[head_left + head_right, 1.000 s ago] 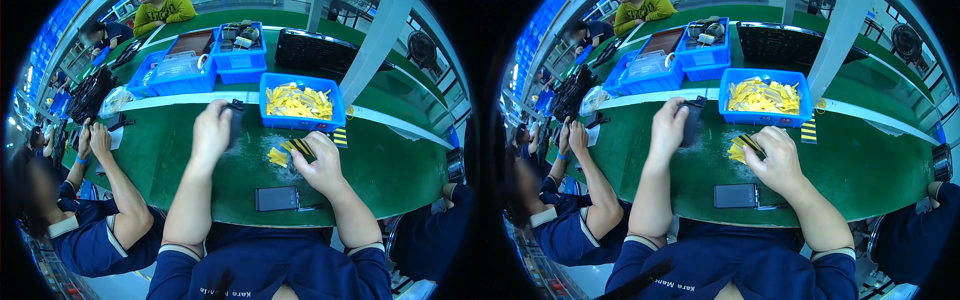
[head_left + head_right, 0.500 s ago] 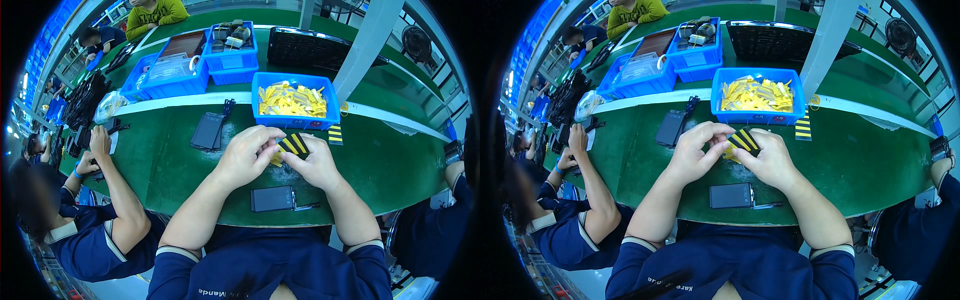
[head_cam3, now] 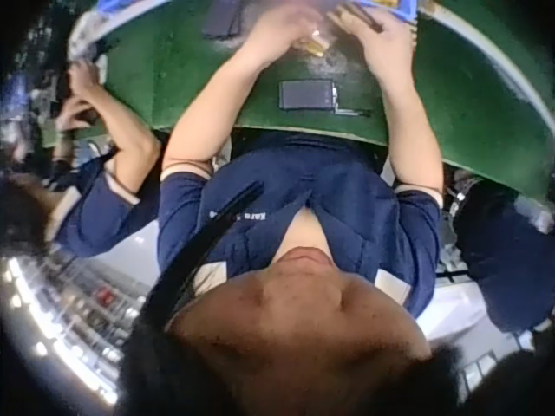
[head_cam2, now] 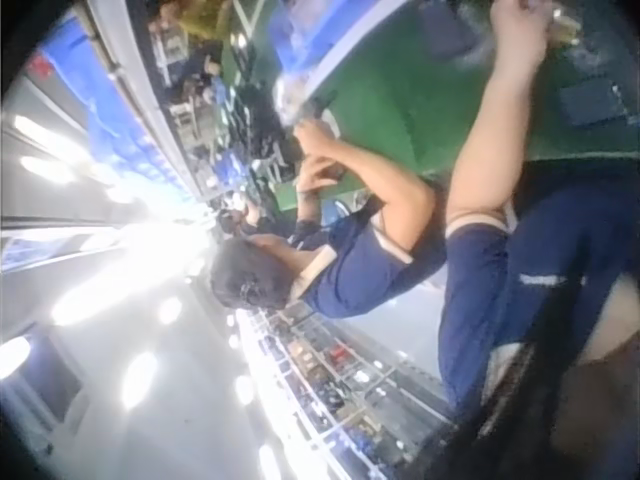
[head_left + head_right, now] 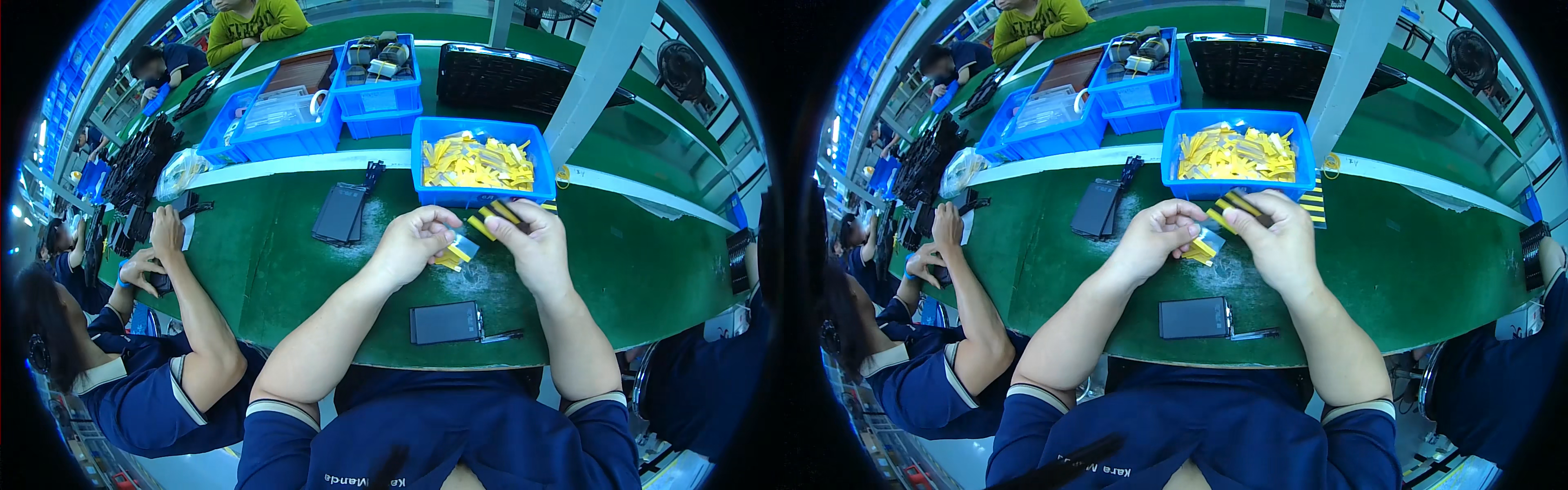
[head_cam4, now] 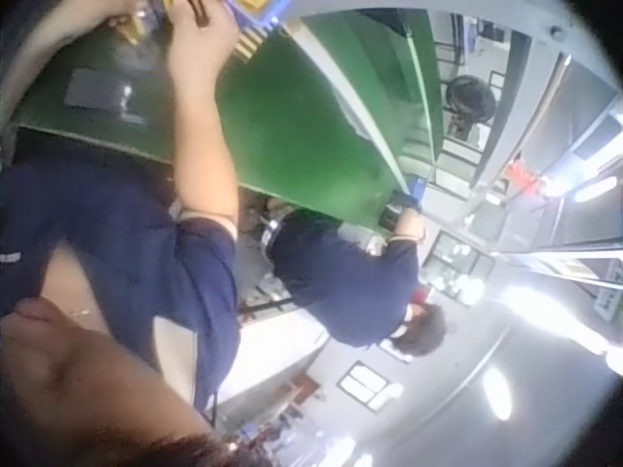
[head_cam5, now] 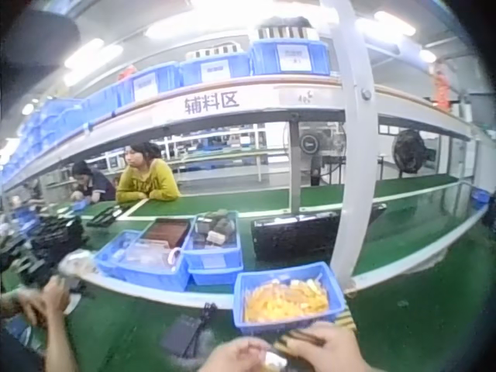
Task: The person sits at a green workbench in a factory setting and repeatedly applies yellow adhesive strips to small black rectangular electronic components. They pick up a component, peel a strip from a roll, apply it to the component's surface, and place the finished item into a blue bin.
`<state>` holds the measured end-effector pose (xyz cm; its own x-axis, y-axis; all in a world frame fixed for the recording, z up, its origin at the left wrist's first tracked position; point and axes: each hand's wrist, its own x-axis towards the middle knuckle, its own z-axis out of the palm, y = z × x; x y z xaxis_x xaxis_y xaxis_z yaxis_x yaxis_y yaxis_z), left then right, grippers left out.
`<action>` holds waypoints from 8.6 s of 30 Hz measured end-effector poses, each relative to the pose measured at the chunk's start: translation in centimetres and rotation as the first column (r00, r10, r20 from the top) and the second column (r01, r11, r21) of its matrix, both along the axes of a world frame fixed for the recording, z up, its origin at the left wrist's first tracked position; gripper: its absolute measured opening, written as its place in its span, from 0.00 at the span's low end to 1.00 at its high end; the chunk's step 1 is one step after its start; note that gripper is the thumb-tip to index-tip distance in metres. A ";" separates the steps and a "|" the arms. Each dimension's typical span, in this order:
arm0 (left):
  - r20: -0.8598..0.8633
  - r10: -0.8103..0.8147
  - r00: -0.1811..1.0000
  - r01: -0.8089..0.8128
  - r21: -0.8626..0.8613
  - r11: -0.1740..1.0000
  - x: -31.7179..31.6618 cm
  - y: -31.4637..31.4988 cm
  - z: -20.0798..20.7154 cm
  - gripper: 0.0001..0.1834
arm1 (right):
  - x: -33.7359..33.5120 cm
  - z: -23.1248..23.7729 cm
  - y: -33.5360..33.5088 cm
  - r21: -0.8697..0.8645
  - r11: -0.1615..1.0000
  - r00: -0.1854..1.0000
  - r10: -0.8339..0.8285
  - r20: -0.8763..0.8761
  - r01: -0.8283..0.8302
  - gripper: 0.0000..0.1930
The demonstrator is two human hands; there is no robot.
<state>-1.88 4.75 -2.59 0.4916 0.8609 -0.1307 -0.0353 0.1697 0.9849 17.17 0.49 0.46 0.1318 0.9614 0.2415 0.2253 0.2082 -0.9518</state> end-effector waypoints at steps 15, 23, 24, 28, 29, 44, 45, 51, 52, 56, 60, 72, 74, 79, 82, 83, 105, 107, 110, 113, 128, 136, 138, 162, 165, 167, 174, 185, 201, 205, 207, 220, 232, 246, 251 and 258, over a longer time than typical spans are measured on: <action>-0.752 -0.074 0.655 0.664 0.527 0.530 0.2 -5.1 3.7 0.19 | -0.7 1.0 -0.5 0.200 0.980 0.977 -0.042 0.210 -0.001 0.09; -0.464 -0.014 0.886 0.258 0.467 0.846 -0.2 -3.4 3.4 0.13 | -0.7 1.5 -0.9 0.332 0.941 0.969 -0.028 0.247 -0.057 0.07; -0.347 -0.023 0.937 0.179 0.425 0.887 -0.2 -3.2 3.2 0.14 | -0.7 1.4 -0.9 0.332 0.939 0.966 -0.006 0.259 -0.083 0.07; -0.190 -0.028 0.981 0.080 0.270 0.960 -0.5 -2.9 3.1 0.14 | -1.1 1.7 -1.1 0.247 0.965 0.978 0.033 0.208 -0.085 0.06; -0.176 -0.021 0.984 0.070 0.273 0.960 -0.5 -2.8 2.7 0.13 | -1.0 1.9 -1.0 0.249 0.966 0.975 0.015 0.222 -0.071 0.06; 0.058 -0.070 0.996 0.056 0.212 0.976 -0.3 -2.9 2.0 0.14 | -0.3 1.9 -0.8 0.260 0.957 0.940 0.035 0.340 -0.129 0.05; 0.060 -0.072 0.996 0.059 0.205 0.977 -0.3 -2.9 2.0 0.14 | -0.3 2.0 -0.8 0.263 0.955 0.936 0.035 0.352 -0.134 0.05; 0.050 -0.066 0.997 0.053 0.223 0.973 -0.2 -2.9 2.1 0.14 | -0.2 2.2 -0.8 0.250 0.955 0.934 0.064 0.352 -0.160 0.04; 0.049 -0.068 0.996 0.056 0.222 0.973 -0.3 -2.9 2.1 0.14 | -0.2 2.2 -0.8 0.260 0.953 0.930 0.050 0.364 -0.153 0.04; 0.034 -0.049 0.998 0.038 0.249 0.968 -0.3 -3.0 1.9 0.13 | -0.6 1.9 -0.8 0.330 0.937 0.906 -0.034 0.421 -0.118 0.05; -0.109 -0.068 0.992 0.099 0.301 0.948 -0.5 -3.0 2.5 0.13 | -1.0 1.6 -0.9 0.365 0.928 0.871 -0.115 0.477 -0.077 0.06; -0.005 0.012 1.000 -0.009 0.322 0.947 -0.7 -2.9 2.8 0.13 | -0.9 2.4 -1.3 0.433 0.890 0.755 -0.186 0.629 -0.142 0.07; 0.004 0.017 1.000 -0.018 0.293 0.956 -0.7 -3.0 2.9 0.12 | -1.4 2.9 -1.5 0.543 0.828 0.692 -0.307 0.653 -0.144 0.08; -0.091 0.012 0.996 0.017 0.311 0.950 -0.9 -2.7 2.8 0.12 | -0.8 3.2 -1.7 0.598 0.783 0.692 -0.335 0.639 -0.173 0.10; -0.034 -0.004 0.999 0.012 0.244 0.970 -0.9 -2.8 2.8 0.13 | -0.1 2.6 -0.9 0.646 0.762 0.779 -0.373 0.504 -0.053 0.11; 0.008 -0.002 1.000 0.000 0.211 0.977 -0.8 -2.9 2.8 0.14 | -0.3 2.8 -1.0 0.627 0.770 0.790 -0.311 0.529 -0.117 0.11; 0.126 0.089 0.988 -0.125 0.318 0.940 -0.5 -3.1 2.0 0.15 | -1.8 2.9 -2.3 0.669 0.711 0.668 -0.391 0.633 -0.218 0.12; 0.150 0.060 0.987 -0.100 0.280 0.955 -0.5 -3.3 2.1 0.15 | -2.0 2.6 -2.3 0.679 0.699 0.611 -0.442 0.656 -0.223 0.13; 0.167 0.025 0.986 -0.075 0.301 0.951 -0.3 -3.5 1.8 0.15 | -2.0 2.9 -2.5 0.667 0.711 0.634 -0.414 0.654 -0.224 0.13; 0.113 0.051 0.992 -0.083 0.299 0.951 -0.2 -3.7 2.0 0.15 | -1.8 2.7 -2.3 0.662 0.713 0.656 -0.389 0.646 -0.230 0.14; -0.104 0.241 0.965 -0.125 0.626 0.770 0.2 -4.4 3.3 0.14 | -1.5 1.9 -1.3 0.606 0.783 0.767 -0.303 0.566 -0.139 0.11; -0.146 0.314 0.938 -0.128 0.695 0.707 0.3 -3.9 2.5 0.13 | -1.7 1.5 -1.4 0.540 0.826 0.750 -0.253 0.612 -0.162 0.10; -0.108 0.364 0.925 -0.201 0.674 0.711 0.2 -3.1 2.2 0.12 | -1.7 1.7 -1.6 0.487 0.852 0.778 -0.172 0.604 -0.189 0.09; -0.114 0.113 0.987 -0.022 0.599 0.800 -0.8 -2.1 2.9 0.12 | -1.4 1.0 -0.8 0.260 0.951 0.926 0.060 0.372 -0.166 0.06; 0.106 0.019 0.994 -0.037 0.175 0.984 -0.6 -1.6 2.0 0.09 | -1.0 1.5 -1.0 0.272 0.956 0.948 0.023 0.316 -0.114 0.05; -0.059 0.057 0.997 -0.047 0.167 0.985 -0.5 -0.8 0.6 0.10 | -0.8 1.9 -0.9 0.308 0.951 0.950 -0.078 0.301 -0.019 0.06; -0.498 0.527 0.689 0.169 0.817 0.551 0.9 -1.7 0.5 0.09 | -0.7 2.0 -1.1 0.300 0.954 0.952 -0.100 0.289 0.009 0.06; -0.768 -0.111 0.630 0.692 0.491 0.529 0.1 -4.8 3.6 0.22 | -0.8 1.7 -0.9 0.368 0.930 0.931 -0.140 0.337 0.007 0.06; -0.143 -0.019 0.990 0.066 0.331 0.941 -0.4 -2.8 1.8 0.17 | -0.5 2.1 -1.0 0.262 0.956 0.929 0.028 0.369 -0.133 0.04; -0.096 -0.015 0.995 0.048 0.347 0.937 -0.4 -2.6 0.9 0.17 | -0.6 2.2 -1.0 0.259 0.957 0.932 0.029 0.361 -0.129 0.04; -0.074 -0.016 0.997 0.040 0.345 0.938 -0.4 -2.6 0.7 0.17 | -0.7 2.2 -1.0 0.262 0.957 0.931 0.024 0.364 -0.127 0.04; -0.246 -0.069 0.967 0.135 0.262 0.956 -0.4 -3.4 3.5 0.15 | -1.2 1.5 -0.9 0.407 0.909 0.854 -0.144 0.499 -0.085 0.05; -0.090 0.026 0.996 0.005 0.325 0.946 -0.4 -3.5 2.9 0.16 | -1.1 1.9 -1.1 0.428 0.895 0.790 -0.168 0.590 -0.129 0.07; -0.100 0.023 0.995 0.002 0.240 0.971 -0.7 -3.1 3.2 0.14 | -0.3 2.6 -1.0 0.649 0.758 0.732 -0.407 0.547 -0.063 0.10; 0.135 0.012 0.991 -0.036 0.180 0.983 -0.7 -2.7 2.3 0.13 | -1.7 3.0 -2.0 0.572 0.772 0.791 -0.154 0.592 -0.277 0.11; -0.044 0.056 0.997 -0.033 0.406 0.913 -0.9 -2.9 2.4 0.16 | -1.5 2.5 -1.8 0.543 0.809 0.800 -0.163 0.577 -0.226 0.10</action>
